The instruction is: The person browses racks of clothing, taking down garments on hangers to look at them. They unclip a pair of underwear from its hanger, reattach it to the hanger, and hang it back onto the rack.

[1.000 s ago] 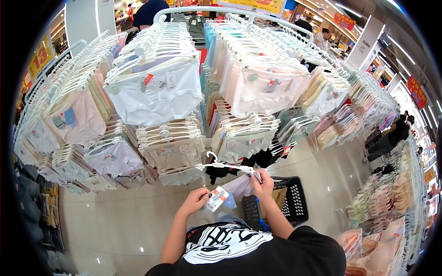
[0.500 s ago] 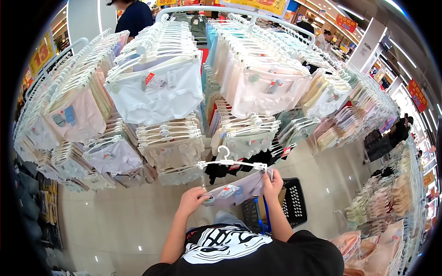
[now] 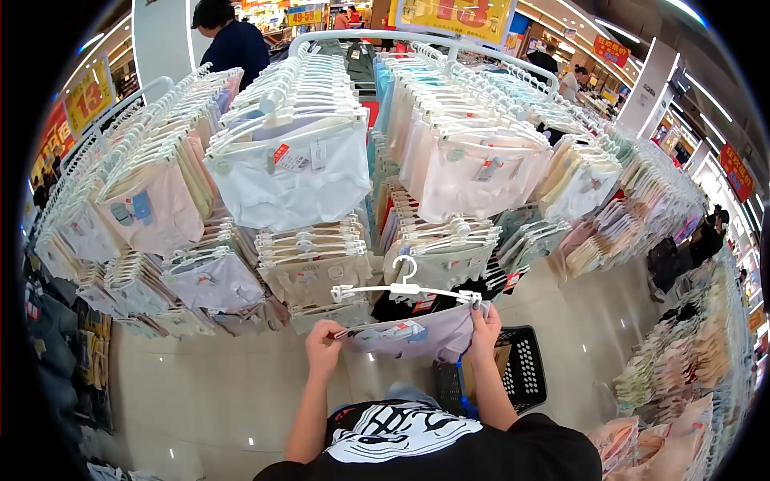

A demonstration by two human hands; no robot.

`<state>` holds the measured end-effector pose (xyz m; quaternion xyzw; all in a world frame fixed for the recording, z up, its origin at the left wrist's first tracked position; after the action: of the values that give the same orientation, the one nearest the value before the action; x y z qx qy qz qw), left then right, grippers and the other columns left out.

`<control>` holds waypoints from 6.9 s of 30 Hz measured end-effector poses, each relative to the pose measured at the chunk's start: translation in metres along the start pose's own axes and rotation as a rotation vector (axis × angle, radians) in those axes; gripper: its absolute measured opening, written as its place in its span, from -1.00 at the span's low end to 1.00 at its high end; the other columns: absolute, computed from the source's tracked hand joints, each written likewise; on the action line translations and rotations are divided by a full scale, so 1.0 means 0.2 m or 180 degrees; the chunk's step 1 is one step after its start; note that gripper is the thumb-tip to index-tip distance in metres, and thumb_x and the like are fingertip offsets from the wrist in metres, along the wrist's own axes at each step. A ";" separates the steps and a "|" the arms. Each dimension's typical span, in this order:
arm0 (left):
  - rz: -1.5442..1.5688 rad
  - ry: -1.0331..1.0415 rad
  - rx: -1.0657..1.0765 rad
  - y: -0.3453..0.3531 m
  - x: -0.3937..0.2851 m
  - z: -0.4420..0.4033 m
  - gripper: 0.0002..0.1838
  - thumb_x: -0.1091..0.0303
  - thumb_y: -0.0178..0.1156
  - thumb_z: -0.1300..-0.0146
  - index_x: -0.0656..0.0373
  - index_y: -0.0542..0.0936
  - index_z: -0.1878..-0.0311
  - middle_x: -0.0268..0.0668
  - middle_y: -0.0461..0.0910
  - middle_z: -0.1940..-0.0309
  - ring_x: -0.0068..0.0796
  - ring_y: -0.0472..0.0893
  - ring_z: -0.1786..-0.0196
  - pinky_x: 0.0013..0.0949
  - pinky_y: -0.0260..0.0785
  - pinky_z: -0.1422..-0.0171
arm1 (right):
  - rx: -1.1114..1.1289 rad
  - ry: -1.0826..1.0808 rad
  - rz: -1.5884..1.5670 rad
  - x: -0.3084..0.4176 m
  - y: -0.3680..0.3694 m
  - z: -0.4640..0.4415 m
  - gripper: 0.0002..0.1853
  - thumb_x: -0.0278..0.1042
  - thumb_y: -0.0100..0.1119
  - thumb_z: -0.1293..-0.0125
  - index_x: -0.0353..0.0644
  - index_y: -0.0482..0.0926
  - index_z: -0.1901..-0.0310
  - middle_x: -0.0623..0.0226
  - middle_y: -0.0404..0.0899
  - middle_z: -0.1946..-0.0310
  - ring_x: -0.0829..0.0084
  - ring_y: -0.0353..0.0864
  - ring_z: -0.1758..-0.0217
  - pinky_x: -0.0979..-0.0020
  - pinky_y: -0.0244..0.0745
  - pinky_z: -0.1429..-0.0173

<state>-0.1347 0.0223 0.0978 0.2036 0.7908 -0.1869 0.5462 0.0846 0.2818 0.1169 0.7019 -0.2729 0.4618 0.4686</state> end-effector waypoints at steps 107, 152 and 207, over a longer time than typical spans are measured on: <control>-0.0264 0.0101 -0.0002 0.19 -0.21 0.14 -0.97 0.52 0.07 -0.05 0.25 0.43 0.46 -0.43 0.35 0.60 -0.68 0.29 0.53 -0.61 0.14 0.45 | 0.2439 0.0540 0.1082 -0.20 0.64 0.48 -0.86 -0.39 0.03 -0.18 -0.22 0.36 0.25 0.49 0.46 0.58 0.77 0.27 0.62 0.68 0.14 0.54; -0.0350 0.0518 -0.0092 0.20 -0.27 0.09 -0.93 0.62 0.05 0.10 0.28 0.42 0.48 -0.21 0.41 0.49 -0.33 0.40 0.41 -0.42 0.26 0.29 | 0.2510 0.0362 0.1382 -0.26 0.65 0.40 -0.86 -0.37 0.11 -0.12 -0.23 0.42 0.36 0.55 0.32 0.64 0.75 0.26 0.53 0.65 0.17 0.51; 0.1401 -0.1387 -0.1460 -0.19 0.55 0.17 -0.72 0.27 -0.23 -0.31 0.28 0.34 0.11 -0.25 0.42 0.18 -0.46 0.41 0.13 -0.40 0.25 0.03 | 0.1982 0.1227 0.0619 -0.18 0.22 0.36 -0.62 -0.37 0.15 -0.08 -0.30 0.44 0.04 0.27 0.54 0.21 0.60 0.46 0.13 0.56 0.29 -0.02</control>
<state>-0.1631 -0.0154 -0.0149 0.1966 0.6148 0.0777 0.7598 0.0618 0.1956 0.0916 0.6819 -0.0916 0.6884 0.2295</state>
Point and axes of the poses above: each hand's wrist, its own z-axis away from the middle knuckle, its own y-axis out of the palm, x = y × z, the point moved 9 cm from there along -z, towards the middle knuckle
